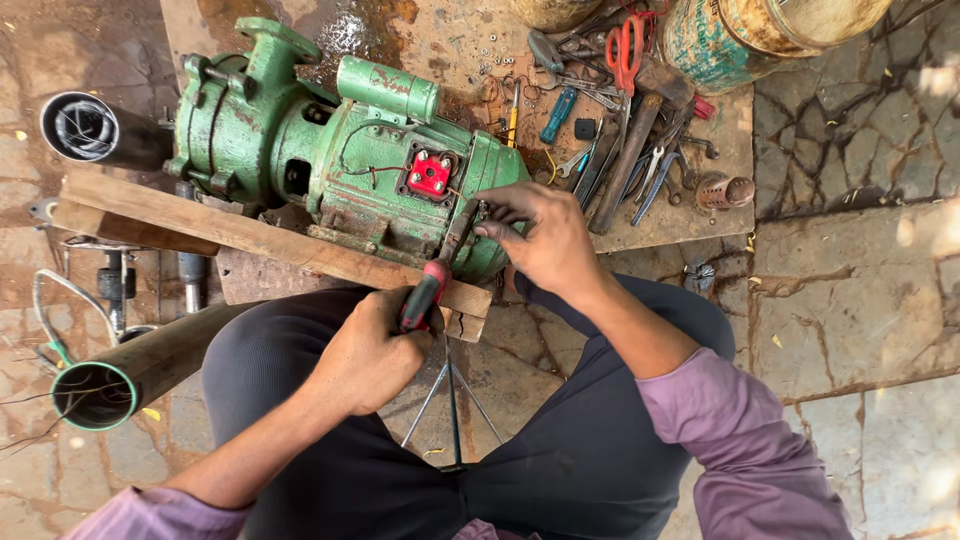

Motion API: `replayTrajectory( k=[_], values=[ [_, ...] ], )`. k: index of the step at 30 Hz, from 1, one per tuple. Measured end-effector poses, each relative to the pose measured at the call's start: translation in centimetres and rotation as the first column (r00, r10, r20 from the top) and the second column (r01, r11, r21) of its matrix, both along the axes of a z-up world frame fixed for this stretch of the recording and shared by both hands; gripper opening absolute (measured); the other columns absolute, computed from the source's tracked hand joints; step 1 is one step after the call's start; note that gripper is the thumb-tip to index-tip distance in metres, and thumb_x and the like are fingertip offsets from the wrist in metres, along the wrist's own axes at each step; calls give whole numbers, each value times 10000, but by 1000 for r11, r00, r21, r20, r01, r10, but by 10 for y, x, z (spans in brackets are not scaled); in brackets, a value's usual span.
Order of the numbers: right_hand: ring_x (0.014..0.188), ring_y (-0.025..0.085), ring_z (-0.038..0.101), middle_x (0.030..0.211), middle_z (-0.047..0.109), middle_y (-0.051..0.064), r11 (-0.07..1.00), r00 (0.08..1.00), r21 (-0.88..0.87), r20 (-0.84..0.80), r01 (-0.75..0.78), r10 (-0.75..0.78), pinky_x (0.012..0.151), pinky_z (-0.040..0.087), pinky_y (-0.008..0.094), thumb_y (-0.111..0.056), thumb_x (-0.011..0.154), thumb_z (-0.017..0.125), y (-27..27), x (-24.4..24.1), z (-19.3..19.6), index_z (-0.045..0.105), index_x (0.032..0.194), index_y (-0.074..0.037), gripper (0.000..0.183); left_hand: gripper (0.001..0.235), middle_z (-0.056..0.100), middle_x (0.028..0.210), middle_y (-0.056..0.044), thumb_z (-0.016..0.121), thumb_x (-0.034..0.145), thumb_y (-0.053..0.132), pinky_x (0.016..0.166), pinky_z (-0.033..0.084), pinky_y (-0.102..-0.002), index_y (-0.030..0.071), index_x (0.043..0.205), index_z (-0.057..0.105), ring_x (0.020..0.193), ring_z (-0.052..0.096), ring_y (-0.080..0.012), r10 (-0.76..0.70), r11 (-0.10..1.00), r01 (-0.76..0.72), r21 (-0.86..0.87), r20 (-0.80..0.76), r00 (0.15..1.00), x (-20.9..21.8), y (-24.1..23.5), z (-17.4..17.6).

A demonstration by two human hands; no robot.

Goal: The person repairs a water pump motor by stripping wires with pliers and reconnecting them to a terminal block using a screwdriver.

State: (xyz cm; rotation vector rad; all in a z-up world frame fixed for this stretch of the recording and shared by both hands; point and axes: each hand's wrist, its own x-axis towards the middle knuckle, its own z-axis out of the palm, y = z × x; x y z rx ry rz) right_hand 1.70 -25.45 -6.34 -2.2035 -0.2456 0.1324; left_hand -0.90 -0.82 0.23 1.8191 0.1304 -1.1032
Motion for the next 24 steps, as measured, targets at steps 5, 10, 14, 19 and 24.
replayTrajectory(
  k=[5,10,14,19,24],
  values=[
    [928,262,719,1055,733,138,984,975,-149,185,-95,122,798,600,381,-103,900,789,-7,4,4,726,1160,-19,280,141,623,646,-96,595,743,71,597,491,-370,41,862,663,603,593,-194,68,997,-71,-38,-74,995,1,0,-6],
    [884,230,698,990,716,122,964,982,-234,112,-126,155,748,589,362,-116,987,645,-10,8,-10,705,1058,-17,135,154,634,624,-100,621,714,77,628,516,-354,49,858,666,599,638,-195,30,1000,-30,-6,-45,999,4,0,-5],
    [650,135,732,784,751,61,987,903,-151,-412,62,-120,653,595,321,-385,1057,555,-7,18,-13,684,885,-20,423,155,632,636,-112,588,733,68,614,511,-383,49,868,661,596,639,-219,37,998,-43,-44,-132,991,8,3,-4],
    [658,121,715,776,755,46,993,888,-68,-444,95,-116,622,602,300,-332,986,646,0,25,8,744,1017,-61,290,143,656,657,-90,580,732,64,625,521,-369,47,856,648,623,656,-187,60,989,-82,-123,-171,983,10,6,-6],
    [840,143,748,995,770,66,991,998,-121,-11,-57,56,714,607,305,-183,959,744,-9,14,8,761,1132,-83,200,124,566,630,-66,568,755,52,573,478,-347,31,862,628,594,578,-182,69,971,-136,-196,-312,948,5,11,-18]
  ],
)
